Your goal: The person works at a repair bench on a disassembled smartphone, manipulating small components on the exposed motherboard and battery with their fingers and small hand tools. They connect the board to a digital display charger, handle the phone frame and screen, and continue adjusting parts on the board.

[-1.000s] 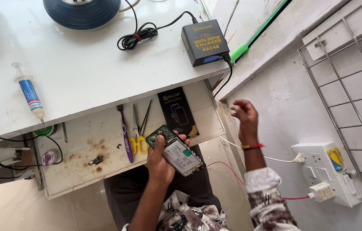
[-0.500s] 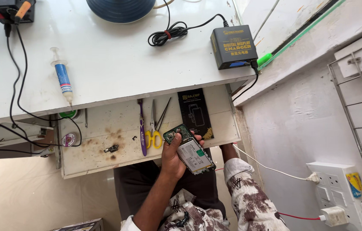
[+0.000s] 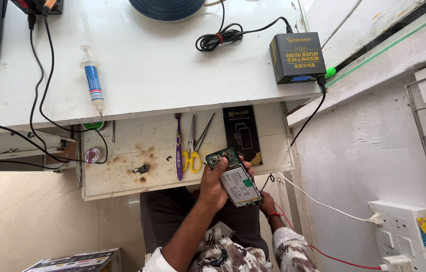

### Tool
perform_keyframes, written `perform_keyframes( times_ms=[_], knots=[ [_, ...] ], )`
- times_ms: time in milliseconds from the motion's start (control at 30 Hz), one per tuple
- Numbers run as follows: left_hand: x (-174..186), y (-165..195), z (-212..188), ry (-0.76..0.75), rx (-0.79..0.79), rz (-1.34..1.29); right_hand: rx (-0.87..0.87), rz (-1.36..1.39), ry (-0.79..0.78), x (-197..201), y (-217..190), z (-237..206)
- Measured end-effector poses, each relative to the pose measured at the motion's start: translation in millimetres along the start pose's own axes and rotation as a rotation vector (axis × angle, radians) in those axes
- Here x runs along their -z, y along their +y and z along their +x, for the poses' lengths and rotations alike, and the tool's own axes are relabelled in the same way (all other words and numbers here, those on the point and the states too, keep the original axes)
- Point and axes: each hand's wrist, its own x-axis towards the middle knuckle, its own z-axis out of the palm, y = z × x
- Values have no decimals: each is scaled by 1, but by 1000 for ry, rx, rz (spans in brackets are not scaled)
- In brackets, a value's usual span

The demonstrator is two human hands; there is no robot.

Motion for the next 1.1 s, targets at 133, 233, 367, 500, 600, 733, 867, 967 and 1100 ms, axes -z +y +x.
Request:
perform_keyframes(
  times_ms=[133, 233, 367, 500, 600, 733, 867, 967, 1100],
  knots=[
    [2, 1, -2, -17, 7, 2, -197, 2, -87, -13, 29, -33],
    [4, 0, -1, -19, 9, 5, -291, 52, -231, -15, 51, -52],
    [4, 0, -1, -13, 17, 11, -343, 92, -388, -13, 75, -72],
    [3, 2, -4, -27, 1, 10, -202, 197, -394, -6, 80, -79],
    [1, 2, -3, -31, 9, 1, -326, 246, -253, 7, 75, -69],
    [-4, 5, -4, -20, 4, -4, -356, 467, -202, 37, 62, -53],
    [-3, 5, -3, -14, -5, -50, -97, 1096, -189, 77, 61, -44],
    [2, 2, -1, 12, -14, -117, 251, 1305, -303, 93, 61, -46],
    [7, 3, 3, 52, -20, -323, 509, 1309, -441, 86, 50, -51]
  ],
)
